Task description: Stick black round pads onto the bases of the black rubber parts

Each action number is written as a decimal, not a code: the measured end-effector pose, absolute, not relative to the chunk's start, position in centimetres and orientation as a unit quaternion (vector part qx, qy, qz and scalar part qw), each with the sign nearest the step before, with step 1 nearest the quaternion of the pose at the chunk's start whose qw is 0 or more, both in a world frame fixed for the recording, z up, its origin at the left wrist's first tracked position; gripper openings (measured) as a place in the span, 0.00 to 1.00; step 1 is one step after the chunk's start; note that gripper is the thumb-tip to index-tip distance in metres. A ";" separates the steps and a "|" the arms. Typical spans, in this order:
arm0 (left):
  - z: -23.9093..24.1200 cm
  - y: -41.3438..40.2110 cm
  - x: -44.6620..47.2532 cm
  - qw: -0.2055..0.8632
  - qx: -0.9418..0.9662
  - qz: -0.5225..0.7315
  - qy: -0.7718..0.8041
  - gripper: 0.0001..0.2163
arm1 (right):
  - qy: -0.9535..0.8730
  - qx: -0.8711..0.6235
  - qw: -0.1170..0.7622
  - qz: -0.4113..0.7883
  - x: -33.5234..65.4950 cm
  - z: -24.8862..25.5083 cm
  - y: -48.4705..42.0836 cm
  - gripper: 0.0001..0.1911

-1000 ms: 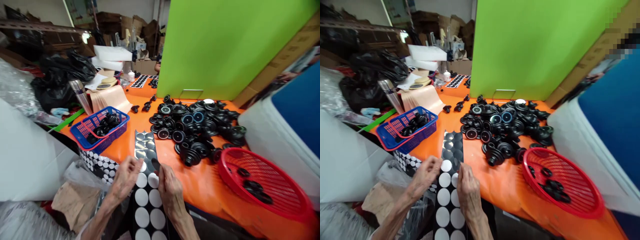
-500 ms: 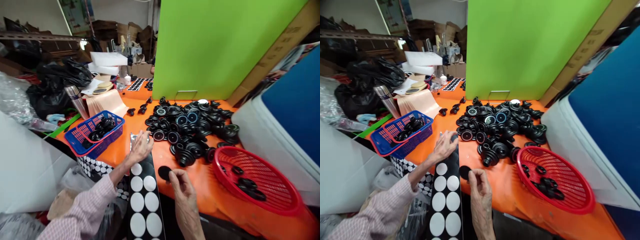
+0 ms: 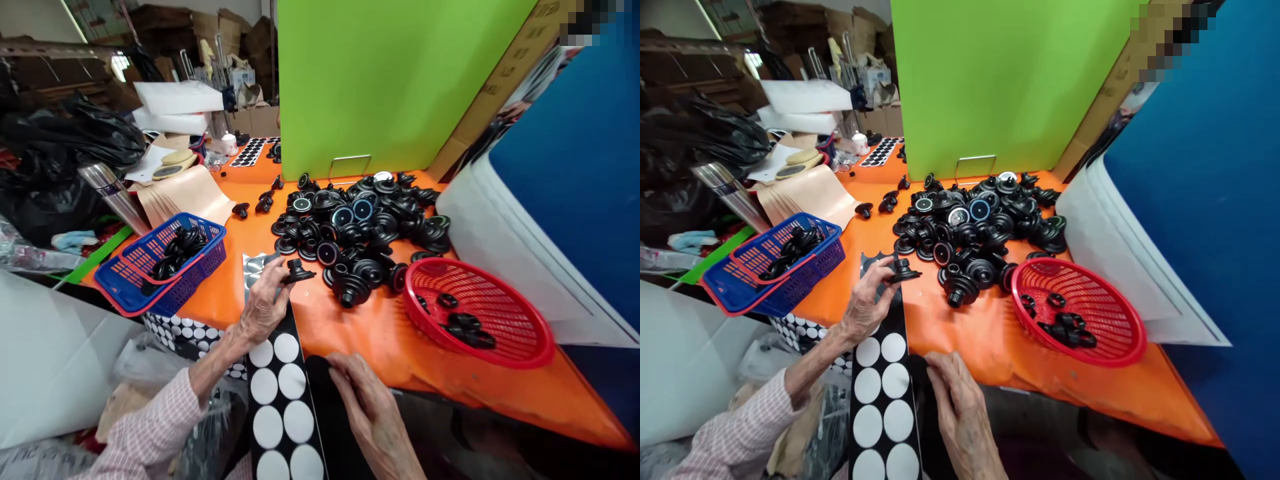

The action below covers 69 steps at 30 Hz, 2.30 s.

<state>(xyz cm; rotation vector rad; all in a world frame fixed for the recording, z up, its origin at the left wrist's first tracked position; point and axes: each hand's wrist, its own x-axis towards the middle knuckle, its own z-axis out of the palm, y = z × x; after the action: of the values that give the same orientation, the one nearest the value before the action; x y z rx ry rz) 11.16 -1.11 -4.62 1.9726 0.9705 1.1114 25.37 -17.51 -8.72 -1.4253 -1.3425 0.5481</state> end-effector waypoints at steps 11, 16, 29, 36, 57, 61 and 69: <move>-3.4 -8.4 9.2 0.755 0.396 0.357 0.381 0.19 | -0.329 -0.561 0.587 0.482 25.2 -4.7 -17.2 0.11; -3.5 -9.4 8.6 0.775 0.391 0.330 0.370 0.23 | -0.288 -0.554 0.635 0.455 24.1 -5.0 -16.2 0.13; -4.0 -10.0 8.5 0.793 0.370 0.319 0.366 0.24 | -0.277 -0.569 0.655 0.413 21.4 -6.0 -15.8 0.10; -4.3 -10.0 8.7 0.790 0.372 0.324 0.365 0.23 | -0.291 -0.587 0.651 0.383 21.3 -6.1 -15.7 0.11; -4.7 -10.1 8.7 0.751 0.379 0.349 0.413 0.20 | -0.487 -0.688 0.529 0.091 19.8 -7.1 -15.4 0.05; -5.1 -10.2 8.5 0.735 0.398 0.356 0.417 0.20 | -0.525 -0.686 0.503 0.036 19.4 -7.4 -15.3 0.05; -5.0 -10.2 8.2 0.727 0.393 0.377 0.418 0.20 | -0.434 -0.693 0.556 0.147 19.3 -7.9 -15.0 0.09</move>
<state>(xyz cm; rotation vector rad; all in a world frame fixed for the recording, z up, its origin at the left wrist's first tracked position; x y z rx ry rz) 8.16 -10.19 -5.00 0.8665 0.9215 0.8314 19.26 -15.03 -7.93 -1.6376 -1.0260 0.3472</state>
